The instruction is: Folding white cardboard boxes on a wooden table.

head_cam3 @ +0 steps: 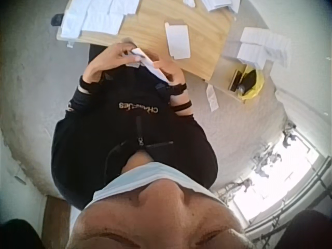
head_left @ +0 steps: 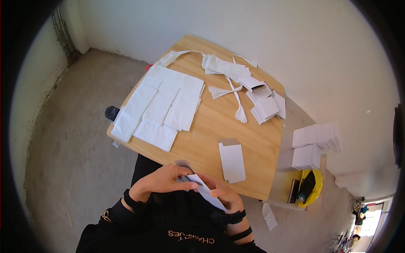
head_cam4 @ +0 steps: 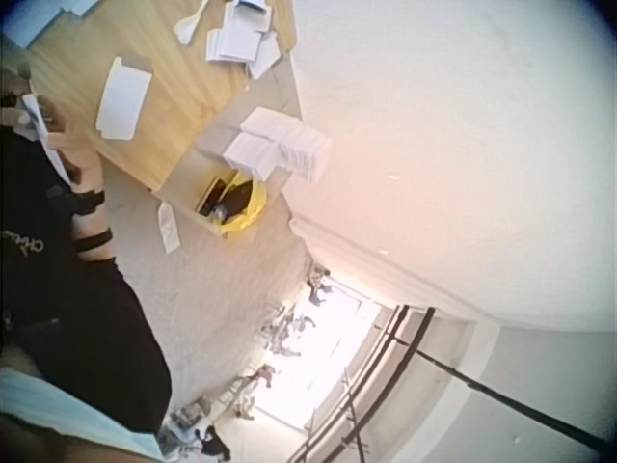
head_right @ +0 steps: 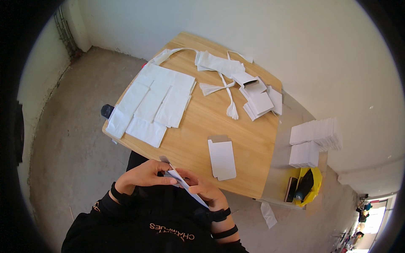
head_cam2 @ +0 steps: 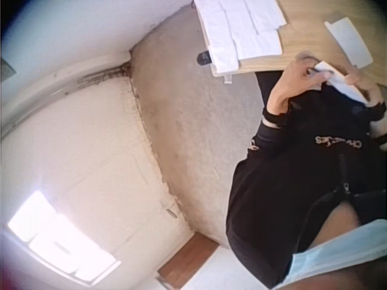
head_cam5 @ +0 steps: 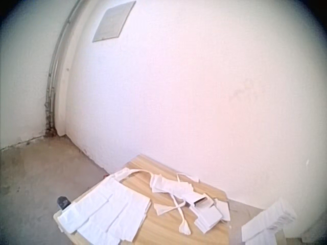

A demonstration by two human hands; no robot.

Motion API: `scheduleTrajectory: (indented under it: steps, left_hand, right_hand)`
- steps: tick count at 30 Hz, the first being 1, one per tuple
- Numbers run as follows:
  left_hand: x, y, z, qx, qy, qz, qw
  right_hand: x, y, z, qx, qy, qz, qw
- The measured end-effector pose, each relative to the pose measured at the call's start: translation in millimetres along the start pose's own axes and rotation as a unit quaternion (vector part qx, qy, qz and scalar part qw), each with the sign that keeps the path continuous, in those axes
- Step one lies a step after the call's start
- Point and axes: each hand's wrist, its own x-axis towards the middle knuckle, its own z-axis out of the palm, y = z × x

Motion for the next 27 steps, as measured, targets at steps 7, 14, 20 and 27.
scheduleTrajectory:
  steps: [7, 14, 20, 27]
  left_hand:
    - [4, 8, 3, -0.008, 0.008, -0.02, 1.0]
    - [5, -3, 3, -0.006, 0.012, -0.065, 0.998]
    - [11, 3, 15, -0.053, 0.104, -0.028, 0.993]
    - [28, 2, 38, 0.124, 0.418, 0.136, 0.889]
  right_hand:
    - [6, -1, 2, -0.037, -0.041, 0.037, 0.998]
    - [3, 8, -7, -0.079, 0.014, 0.024, 0.996]
    - [0, -5, -7, -0.131, 0.066, 0.011, 0.989]
    - [7, -7, 0, -0.072, 0.082, -0.073, 0.991]
